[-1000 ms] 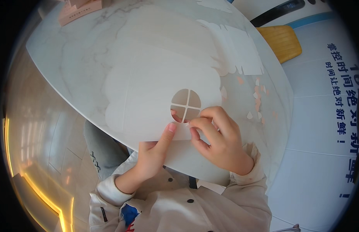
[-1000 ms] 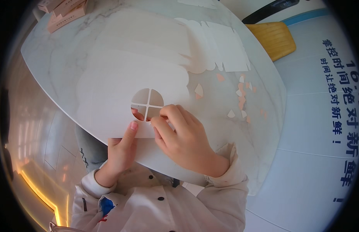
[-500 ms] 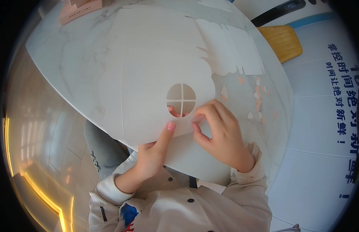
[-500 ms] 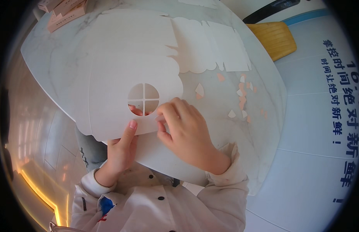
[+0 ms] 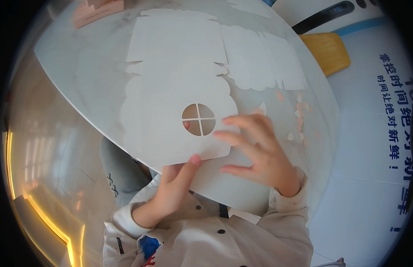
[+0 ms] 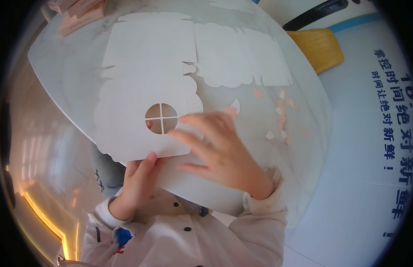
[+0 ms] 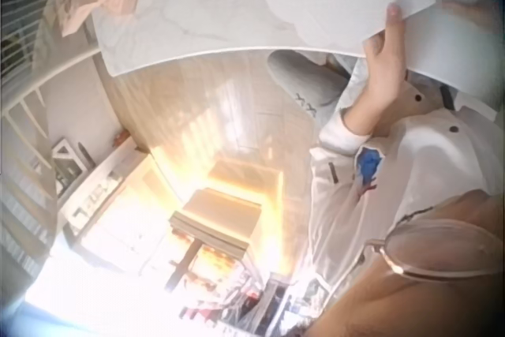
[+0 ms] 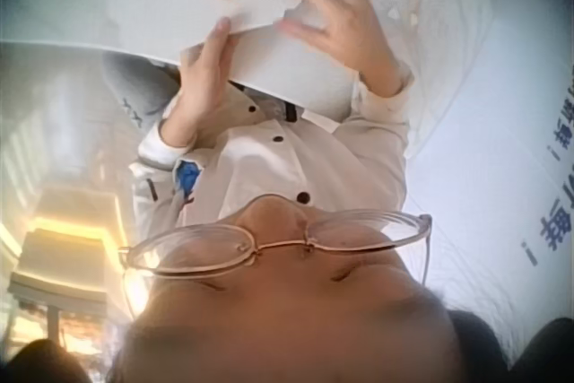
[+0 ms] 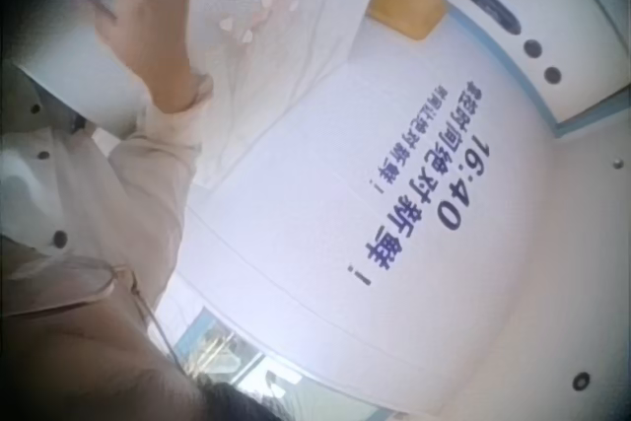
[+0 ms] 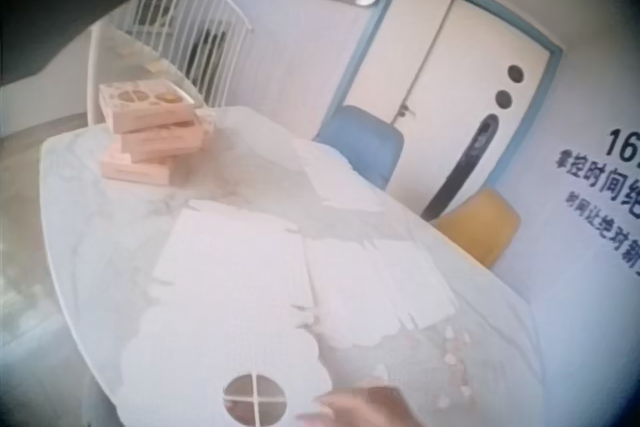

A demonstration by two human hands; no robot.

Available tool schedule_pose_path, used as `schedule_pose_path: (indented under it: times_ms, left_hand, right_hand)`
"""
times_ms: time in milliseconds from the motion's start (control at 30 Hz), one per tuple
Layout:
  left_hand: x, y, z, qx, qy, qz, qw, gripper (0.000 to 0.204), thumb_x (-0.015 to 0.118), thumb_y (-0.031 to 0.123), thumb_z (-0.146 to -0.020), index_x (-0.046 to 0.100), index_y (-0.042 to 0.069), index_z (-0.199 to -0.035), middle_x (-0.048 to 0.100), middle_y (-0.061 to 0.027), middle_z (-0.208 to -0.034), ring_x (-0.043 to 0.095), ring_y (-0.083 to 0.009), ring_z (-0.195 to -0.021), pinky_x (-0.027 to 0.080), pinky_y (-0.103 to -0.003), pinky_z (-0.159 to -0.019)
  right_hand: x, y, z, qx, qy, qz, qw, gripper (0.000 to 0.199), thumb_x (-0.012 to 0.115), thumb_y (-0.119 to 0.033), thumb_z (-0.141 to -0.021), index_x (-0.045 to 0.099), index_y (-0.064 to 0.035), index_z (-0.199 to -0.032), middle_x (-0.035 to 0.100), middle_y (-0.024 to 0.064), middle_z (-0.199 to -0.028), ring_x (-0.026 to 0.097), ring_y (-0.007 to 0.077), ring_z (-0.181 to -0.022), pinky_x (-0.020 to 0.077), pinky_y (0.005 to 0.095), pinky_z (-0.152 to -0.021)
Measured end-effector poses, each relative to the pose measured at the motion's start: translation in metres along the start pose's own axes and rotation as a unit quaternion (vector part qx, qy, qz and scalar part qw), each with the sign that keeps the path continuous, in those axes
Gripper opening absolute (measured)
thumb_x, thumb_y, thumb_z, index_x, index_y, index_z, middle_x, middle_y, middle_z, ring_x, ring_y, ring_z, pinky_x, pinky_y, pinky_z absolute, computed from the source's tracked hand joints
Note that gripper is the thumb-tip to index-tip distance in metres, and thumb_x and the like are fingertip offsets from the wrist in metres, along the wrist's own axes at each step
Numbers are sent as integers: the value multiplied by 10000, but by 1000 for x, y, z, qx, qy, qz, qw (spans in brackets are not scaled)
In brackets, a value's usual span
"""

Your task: The person assembles flat-packed cardboard boxes by folding along pre-scored lines and securing them with adhesive strips. They handle multiple boxes one at a time, applying tape to the flaps and stacking the finished boxes on the table.

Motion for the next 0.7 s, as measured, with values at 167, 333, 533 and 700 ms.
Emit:
schedule_pose_path:
  times_ms: [167, 333, 533, 700]
  left_hand:
    - [12, 25, 44, -50, -162, -170, 971, 505, 534, 52, -970, 378, 24, -1449, 466, -151, -1381, 529, -255, -1193, 470, -371, -968]
    - [9, 97, 66, 260, -99, -616, 737, 325, 740, 47, -772, 677, -11, -1085, 644, -140, -1027, 635, -293, -968, 526, -338, -753]
    - [15, 102, 33, 387, -46, -733, 558, 290, 785, 93, -658, 702, 1, -920, 653, -89, -970, 598, -247, -858, 501, -368, -740]
    - [6, 112, 8, 281, -78, -692, 661, 159, 758, 72, -723, 676, 1, -839, 602, -72, -845, 592, -263, -800, 498, -367, -702]
  right_hand:
    - [44, -7, 8, -81, -1, 56, 995, 377, 782, -56, -688, 657, -41, -1043, 629, 98, -1140, 634, 261, -1066, 548, 376, -831]
    - [42, -16, 11, -133, 47, 86, 986, 234, 764, -23, -699, 686, -27, -919, 667, 89, -1017, 672, 252, -995, 569, 351, -750]
    - [43, -22, 9, -115, 47, 2, 992, 127, 763, -5, -712, 684, -12, -811, 658, 87, -934, 669, 242, -925, 558, 324, -682]
    - [53, 17, 3, 13, 31, -191, 981, 123, 764, -26, -763, 643, -37, -778, 551, 50, -879, 549, 197, -768, 458, 315, -650]
Point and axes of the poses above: each hand's wrist, its own z-axis away from the middle knuckle, its own x-axis out of the palm, y = z × x, the point moved 10 cm from there along -z, towards the middle knuckle
